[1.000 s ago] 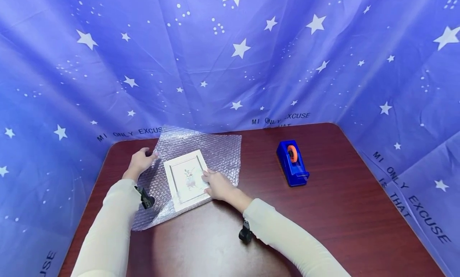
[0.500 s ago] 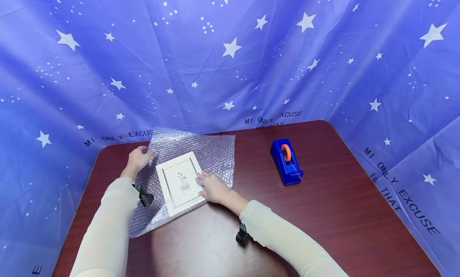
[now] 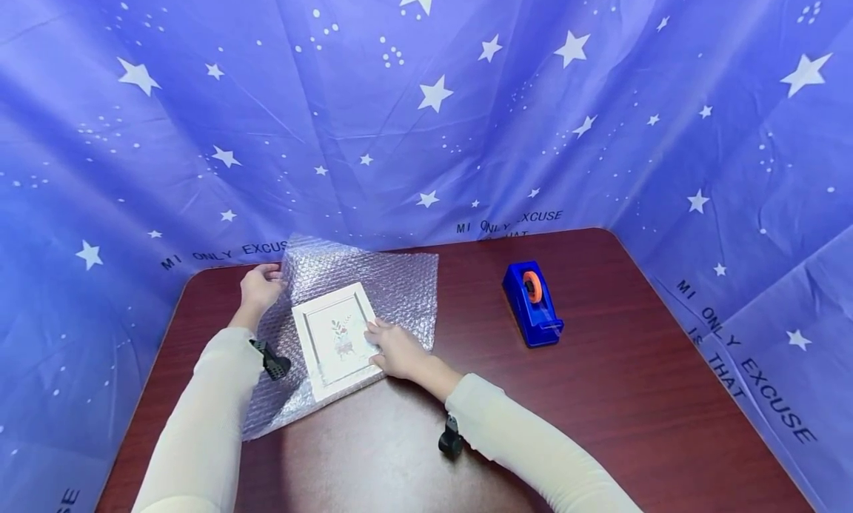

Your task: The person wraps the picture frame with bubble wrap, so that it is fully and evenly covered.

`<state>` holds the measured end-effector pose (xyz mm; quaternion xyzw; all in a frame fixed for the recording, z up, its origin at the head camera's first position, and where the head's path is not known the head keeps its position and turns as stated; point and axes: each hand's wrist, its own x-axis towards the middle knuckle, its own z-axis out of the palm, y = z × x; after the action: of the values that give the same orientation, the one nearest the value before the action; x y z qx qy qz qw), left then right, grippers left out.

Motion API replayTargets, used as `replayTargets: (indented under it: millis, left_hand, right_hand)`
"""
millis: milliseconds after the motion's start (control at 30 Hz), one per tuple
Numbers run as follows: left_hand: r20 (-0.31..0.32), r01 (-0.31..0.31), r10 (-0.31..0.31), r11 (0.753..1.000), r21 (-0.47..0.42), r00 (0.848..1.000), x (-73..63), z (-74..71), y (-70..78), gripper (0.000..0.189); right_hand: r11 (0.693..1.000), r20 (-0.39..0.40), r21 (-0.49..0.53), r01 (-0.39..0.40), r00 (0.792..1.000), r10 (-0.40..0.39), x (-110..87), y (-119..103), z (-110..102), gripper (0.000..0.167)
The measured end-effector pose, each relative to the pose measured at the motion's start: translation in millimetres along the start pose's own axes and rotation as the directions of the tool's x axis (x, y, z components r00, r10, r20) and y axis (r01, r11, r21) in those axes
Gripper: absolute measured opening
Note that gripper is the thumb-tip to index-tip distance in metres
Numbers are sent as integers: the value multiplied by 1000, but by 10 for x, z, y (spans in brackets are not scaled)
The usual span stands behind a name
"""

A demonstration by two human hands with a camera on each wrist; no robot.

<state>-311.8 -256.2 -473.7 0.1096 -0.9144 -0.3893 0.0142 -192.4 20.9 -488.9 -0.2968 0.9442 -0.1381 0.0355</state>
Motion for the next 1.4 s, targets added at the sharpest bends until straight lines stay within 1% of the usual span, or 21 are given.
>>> replayTargets:
  millis: [67,133,267,433,700,867,1133,1233,1400]
  left_hand:
    - [-12,5,-6,1000,-26,1000,-8,-11,16,46]
    - [-24,10,-10,999,-32,1000,-20,-23,31,44]
    - [-39,2,-3,1000,-14,999,-46,-46,60,38]
    - [-48,-42,43,999,17,998,-78,-41,82,33]
    - [-68,-110,113,993,47,991,-167,32,161,27]
    - [-93,-128,132,991,47,987,-227,71,192,23]
    - [-45,-113,113,994,-1,993,-305,117,240,25]
    - [-43,-135,134,991,-24,990,-318,137,277,25]
    - [-60,-195,193,980,-38,979,-351,144,344,30]
  right_hand:
    - [1000,-6,-5,4,1000,-4,-4,-2,0,49]
    - [1000,-12,-6,11,1000,-11,-7,-1,1,50]
    - [1000,-17,6,20,1000,-20,-11,6,2,50]
    - [999,-16,27,20,1000,-20,-24,6,-5,50]
    - [999,-22,45,23,1000,-22,-33,18,6,49]
    - [999,-34,46,29,999,-28,-42,21,1,49]
    - [998,-41,45,33,999,-31,-40,45,16,49]
    - [998,-42,51,32,999,-30,-41,50,12,50]
    - [997,-38,67,30,999,-27,-46,43,11,51]
